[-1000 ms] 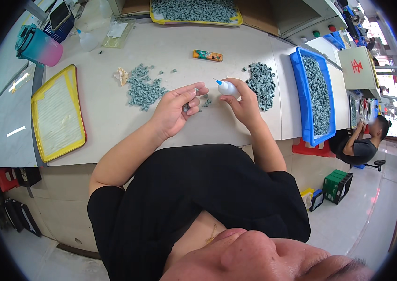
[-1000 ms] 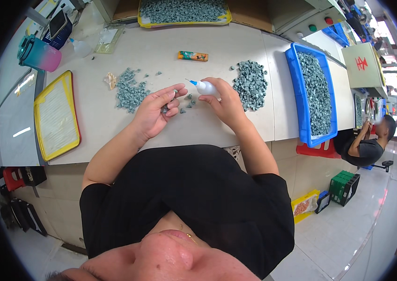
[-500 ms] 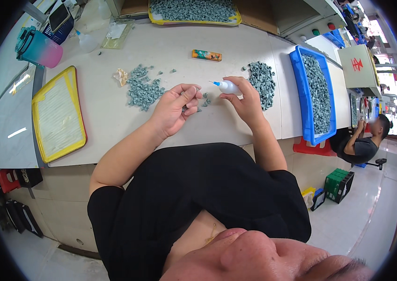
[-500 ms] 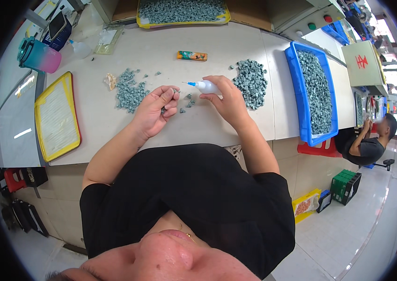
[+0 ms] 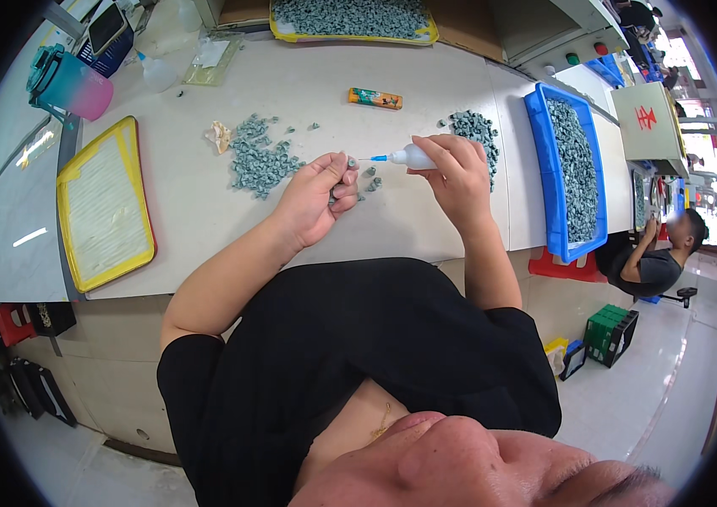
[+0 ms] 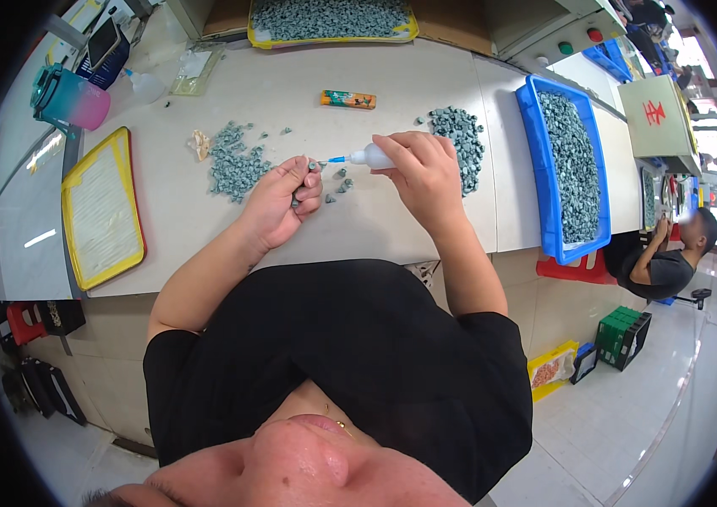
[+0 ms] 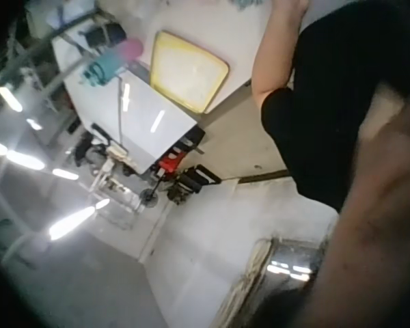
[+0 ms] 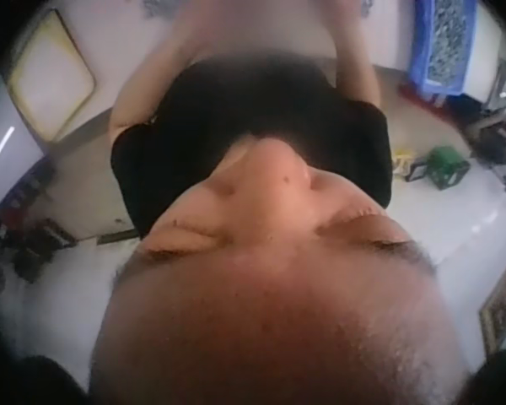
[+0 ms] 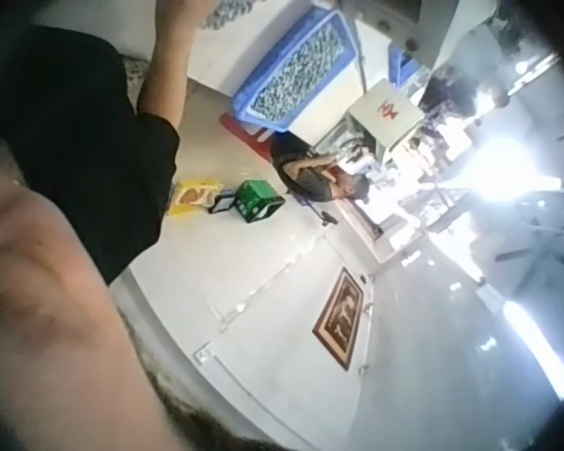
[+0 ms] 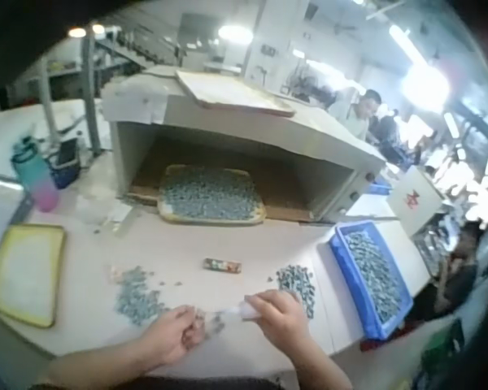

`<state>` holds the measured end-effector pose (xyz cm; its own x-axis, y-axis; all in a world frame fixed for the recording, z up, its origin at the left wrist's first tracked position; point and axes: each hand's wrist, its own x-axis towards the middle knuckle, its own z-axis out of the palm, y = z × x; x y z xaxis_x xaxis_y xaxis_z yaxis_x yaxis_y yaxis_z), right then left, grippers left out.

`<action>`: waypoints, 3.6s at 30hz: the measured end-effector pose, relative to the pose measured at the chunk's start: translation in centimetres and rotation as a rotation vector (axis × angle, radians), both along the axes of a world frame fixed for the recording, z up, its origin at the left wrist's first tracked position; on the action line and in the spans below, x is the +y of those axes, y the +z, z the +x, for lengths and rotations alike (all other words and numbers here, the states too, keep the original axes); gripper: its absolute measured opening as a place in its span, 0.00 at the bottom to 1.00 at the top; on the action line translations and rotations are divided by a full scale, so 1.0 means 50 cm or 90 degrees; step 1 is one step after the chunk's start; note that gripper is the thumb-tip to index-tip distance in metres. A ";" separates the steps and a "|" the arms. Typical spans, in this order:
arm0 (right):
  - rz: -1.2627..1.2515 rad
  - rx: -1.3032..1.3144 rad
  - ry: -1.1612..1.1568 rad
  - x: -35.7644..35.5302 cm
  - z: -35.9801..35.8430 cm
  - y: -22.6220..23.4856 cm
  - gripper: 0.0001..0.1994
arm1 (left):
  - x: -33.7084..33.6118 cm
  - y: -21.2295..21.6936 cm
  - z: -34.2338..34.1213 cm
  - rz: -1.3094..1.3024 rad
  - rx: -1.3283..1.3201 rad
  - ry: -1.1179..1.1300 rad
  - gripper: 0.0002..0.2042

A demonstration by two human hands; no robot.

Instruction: The person scoops small pieces from a tray onto the table by hand, applies glue to them using a squeeze bottle, and joins the pieces together by hand.

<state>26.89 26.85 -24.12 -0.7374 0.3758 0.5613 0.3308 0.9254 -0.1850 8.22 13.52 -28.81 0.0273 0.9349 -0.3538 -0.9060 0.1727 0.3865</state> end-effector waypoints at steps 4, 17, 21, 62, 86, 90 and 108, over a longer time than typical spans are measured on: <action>0.028 -0.015 0.000 -0.005 -0.005 0.013 0.20 | 0.002 0.013 0.005 -0.062 0.052 0.001 0.10; 0.105 -0.062 -0.008 -0.010 -0.009 0.025 0.19 | 0.001 0.014 0.006 -0.066 0.116 -0.015 0.11; 0.124 -0.085 -0.013 -0.014 -0.009 0.033 0.18 | 0.000 0.013 0.007 -0.070 0.131 -0.017 0.12; -0.050 -0.196 -0.155 0.153 0.026 -0.077 0.10 | -0.004 0.023 0.006 0.062 0.066 -0.111 0.08; -0.160 0.160 0.227 -0.052 -0.055 -0.015 0.12 | -0.010 0.031 0.009 0.073 0.057 -0.136 0.09; -0.130 0.151 0.267 -0.039 -0.052 -0.025 0.12 | -0.013 0.035 0.011 0.066 0.075 -0.135 0.10; -0.222 0.182 0.259 -0.046 -0.042 -0.057 0.09 | -0.021 0.021 0.025 0.097 0.276 -0.064 0.07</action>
